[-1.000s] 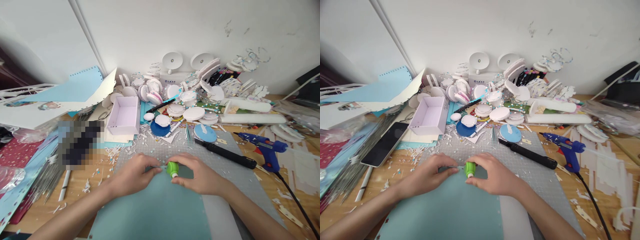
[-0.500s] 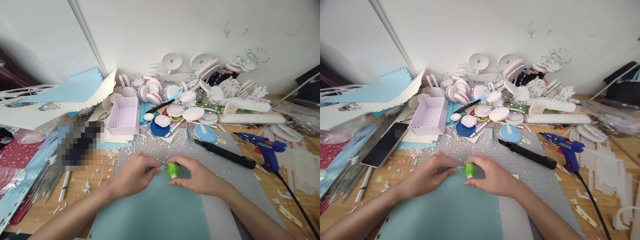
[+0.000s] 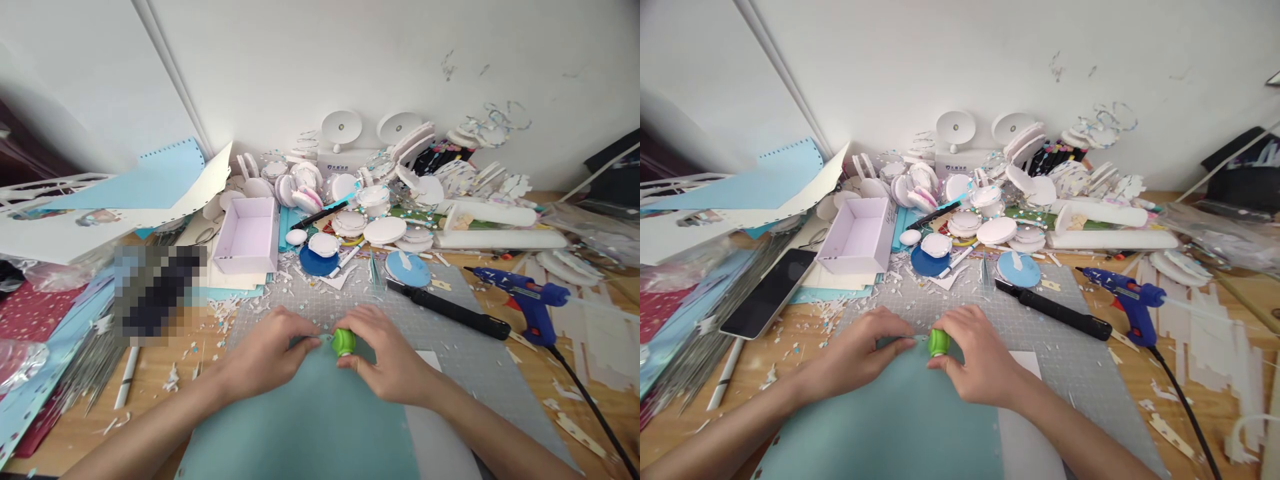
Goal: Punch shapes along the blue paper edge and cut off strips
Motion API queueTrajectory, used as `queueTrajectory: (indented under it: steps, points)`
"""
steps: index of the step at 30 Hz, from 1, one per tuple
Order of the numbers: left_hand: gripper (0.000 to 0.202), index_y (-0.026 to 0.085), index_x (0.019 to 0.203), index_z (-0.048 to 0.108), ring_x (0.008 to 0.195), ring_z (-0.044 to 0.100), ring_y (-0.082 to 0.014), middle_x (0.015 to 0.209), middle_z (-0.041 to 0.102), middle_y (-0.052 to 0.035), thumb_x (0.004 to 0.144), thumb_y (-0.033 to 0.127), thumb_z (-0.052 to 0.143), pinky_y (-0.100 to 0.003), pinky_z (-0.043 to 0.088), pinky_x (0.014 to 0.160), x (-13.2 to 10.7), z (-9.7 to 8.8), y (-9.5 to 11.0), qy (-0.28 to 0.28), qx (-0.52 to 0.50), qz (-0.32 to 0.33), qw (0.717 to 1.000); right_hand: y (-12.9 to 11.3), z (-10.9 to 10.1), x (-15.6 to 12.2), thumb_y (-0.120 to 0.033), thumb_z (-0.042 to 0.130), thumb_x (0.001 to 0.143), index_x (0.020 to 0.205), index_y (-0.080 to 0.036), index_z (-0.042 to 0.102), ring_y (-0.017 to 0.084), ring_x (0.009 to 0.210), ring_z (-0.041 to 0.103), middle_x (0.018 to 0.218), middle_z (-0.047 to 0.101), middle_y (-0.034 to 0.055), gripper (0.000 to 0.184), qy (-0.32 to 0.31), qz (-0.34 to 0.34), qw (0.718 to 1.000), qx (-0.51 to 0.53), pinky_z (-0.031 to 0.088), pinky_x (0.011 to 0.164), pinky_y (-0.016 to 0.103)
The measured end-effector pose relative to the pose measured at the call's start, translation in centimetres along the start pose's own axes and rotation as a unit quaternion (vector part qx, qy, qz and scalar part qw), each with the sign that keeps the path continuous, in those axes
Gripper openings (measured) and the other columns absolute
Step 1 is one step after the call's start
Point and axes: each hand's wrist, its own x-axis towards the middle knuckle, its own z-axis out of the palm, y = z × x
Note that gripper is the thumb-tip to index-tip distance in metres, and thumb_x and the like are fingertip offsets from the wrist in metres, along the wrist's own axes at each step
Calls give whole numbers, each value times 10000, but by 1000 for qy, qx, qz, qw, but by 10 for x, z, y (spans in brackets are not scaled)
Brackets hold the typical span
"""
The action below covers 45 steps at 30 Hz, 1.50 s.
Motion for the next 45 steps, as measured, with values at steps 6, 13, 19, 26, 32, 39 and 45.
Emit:
queueTrajectory:
  steps: [6, 13, 19, 26, 32, 39, 45]
  points:
    - [223, 201, 998, 643, 905, 610, -239, 950, 685, -42, 830, 337, 585, -372, 395, 848, 0, -6, 19, -1, 89, -10, 996, 0, 3, 0, -145, 620, 778, 906, -195, 504, 186, 761, 485, 788, 545, 5, 180, 21, -35, 999, -13, 317, 912, 449]
    - [459, 147, 771, 608, 775, 593, -256, 778, 655, -63, 665, 585, 695, -394, 393, 785, 14, 2, 36, -26, 206, 25, 978, -3, 9, -3, -98, 593, 714, 889, -199, 467, 190, 768, 486, 786, 525, 3, 238, 29, -44, 998, -26, 289, 951, 486]
    - [436, 144, 738, 599, 692, 599, -220, 703, 645, -44, 733, 579, 641, -358, 367, 737, 16, 9, 26, -11, 190, 72, 979, -7, 10, -5, -82, 559, 683, 860, -212, 436, 187, 738, 489, 755, 500, -7, 252, 39, -50, 997, -33, 275, 982, 514]
    - [455, 150, 732, 588, 678, 610, -222, 693, 651, -41, 729, 600, 656, -356, 361, 726, 13, 9, 24, -19, 177, 77, 981, -9, 11, -4, -85, 559, 679, 830, -225, 422, 182, 707, 496, 716, 483, -24, 247, 45, -57, 996, -45, 262, 1020, 530]
    - [557, 156, 781, 570, 731, 622, -247, 752, 653, -48, 705, 705, 611, -345, 376, 706, 10, 3, 21, -41, 194, 66, 978, -6, 12, -2, -128, 598, 731, 868, -223, 470, 188, 720, 516, 729, 528, -16, 210, 38, -44, 997, -42, 251, 1033, 556]
    - [138, 170, 768, 589, 747, 634, -199, 743, 665, -8, 866, 258, 629, -302, 379, 726, 7, -8, 16, -91, 197, 42, 975, -2, 6, -3, -255, 645, 808, 945, -203, 543, 214, 827, 520, 809, 591, 25, 179, 18, -22, 1000, -4, 330, 988, 524]
    - [168, 172, 725, 590, 739, 631, -192, 705, 657, -2, 878, 239, 604, -293, 382, 728, 8, -10, 15, -93, 178, 41, 979, -1, 4, -4, -304, 655, 813, 999, -212, 562, 244, 950, 541, 915, 636, 48, 227, 1, 2, 1000, -1, 392, 936, 472]
